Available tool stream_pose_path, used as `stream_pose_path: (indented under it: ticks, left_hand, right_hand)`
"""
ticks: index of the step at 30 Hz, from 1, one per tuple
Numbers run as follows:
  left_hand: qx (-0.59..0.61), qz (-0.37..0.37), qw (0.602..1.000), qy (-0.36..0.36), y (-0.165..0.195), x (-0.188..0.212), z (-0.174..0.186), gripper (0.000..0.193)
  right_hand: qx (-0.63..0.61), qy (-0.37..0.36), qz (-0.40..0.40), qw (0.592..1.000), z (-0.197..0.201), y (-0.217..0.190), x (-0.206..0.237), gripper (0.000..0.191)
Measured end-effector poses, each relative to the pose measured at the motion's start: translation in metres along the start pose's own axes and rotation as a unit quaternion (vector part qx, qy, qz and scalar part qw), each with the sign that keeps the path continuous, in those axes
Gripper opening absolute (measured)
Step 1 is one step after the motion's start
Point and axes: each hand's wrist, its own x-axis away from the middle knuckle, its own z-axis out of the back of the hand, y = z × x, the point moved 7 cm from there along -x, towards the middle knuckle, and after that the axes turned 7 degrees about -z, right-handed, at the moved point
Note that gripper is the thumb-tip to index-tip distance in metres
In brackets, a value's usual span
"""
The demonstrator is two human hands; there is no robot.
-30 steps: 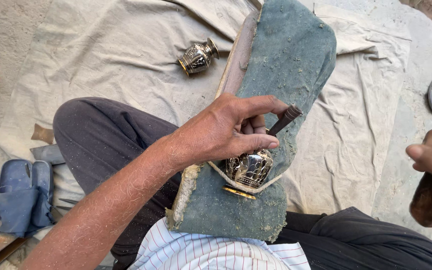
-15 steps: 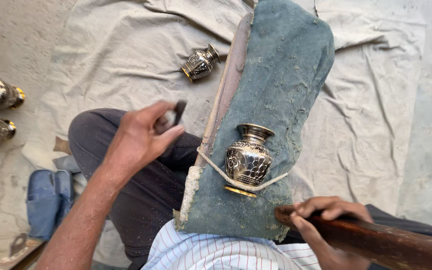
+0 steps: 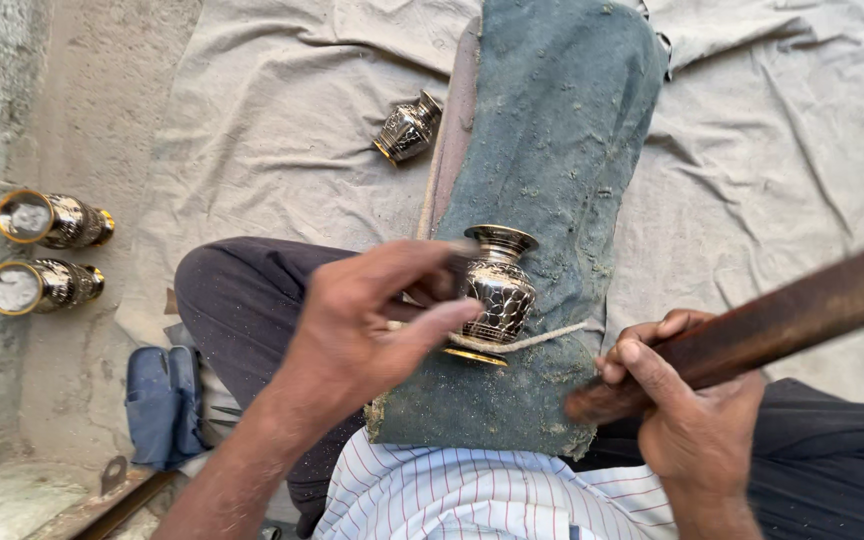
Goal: The person sits cross-legged on the ground with a small brass pot held against a cloth-covered cushion on their lap. They hold a punch against the pot's surface with one hand and strike it with a wooden mallet in the other hand, repeatedly repositioning the punch to emboss a decorative pattern into the brass, briefly turning the pot to work a new area.
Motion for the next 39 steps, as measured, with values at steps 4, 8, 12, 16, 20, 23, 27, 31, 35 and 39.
stream_pose_path:
  ticks: [4, 8, 12, 16, 20, 23, 27, 31, 35, 39]
  left_hand:
    - [-0.001, -0.086, 0.994, -0.063, 0.033, -0.025, -0.033, 0.040]
    - [-0.043, -0.088, 0.991, -0.090, 0.039, -0.033, -0.050, 0.041]
    - [-0.120, -0.098, 0.985, -0.081, 0.045, -0.027, -0.063, 0.037]
    - [-0.186, -0.148, 0.968, -0.080, 0.056, -0.022, -0.073, 0.044]
    - [-0.189, -0.125, 0.971, -0.079, 0.054, -0.022, -0.074, 0.043]
    - [-0.185, -0.113, 0.974, -0.070, 0.053, -0.022, -0.073, 0.040]
    - [-0.193, -0.114, 0.972, -0.075, 0.052, -0.022, -0.074, 0.040]
    - [-0.203, -0.125, 0.968, -0.081, 0.053, -0.023, -0.074, 0.041]
    - [-0.192, -0.119, 0.970, -0.087, 0.052, -0.025, -0.074, 0.039]
    - [-0.195, -0.098, 0.971, -0.096, 0.048, -0.026, -0.075, 0.038]
  right_hand:
    - [0.096, 0.054, -0.035, 0.993, 0.027, -0.018, 0.017, 0.045]
    - [0.203, 0.026, -0.030, 0.978, 0.052, -0.028, 0.023, 0.049]
    - [0.407, -0.002, -0.161, 0.899, 0.088, -0.015, 0.009, 0.042]
    - [0.570, 0.014, -0.077, 0.818, 0.101, -0.027, -0.013, 0.038]
    - [0.619, 0.013, 0.037, 0.785, 0.096, -0.045, -0.024, 0.040]
    - [0.638, 0.004, 0.024, 0.769, 0.099, -0.045, -0.025, 0.035]
    - [0.639, 0.002, 0.021, 0.769, 0.104, -0.041, -0.025, 0.033]
    - [0.628, -0.002, -0.002, 0.778, 0.116, -0.026, -0.030, 0.031]
    - [0.616, 0.005, -0.025, 0.788, 0.141, -0.003, -0.034, 0.030]
    - [0.636, 0.016, -0.066, 0.769, 0.183, 0.031, -0.037, 0.030]
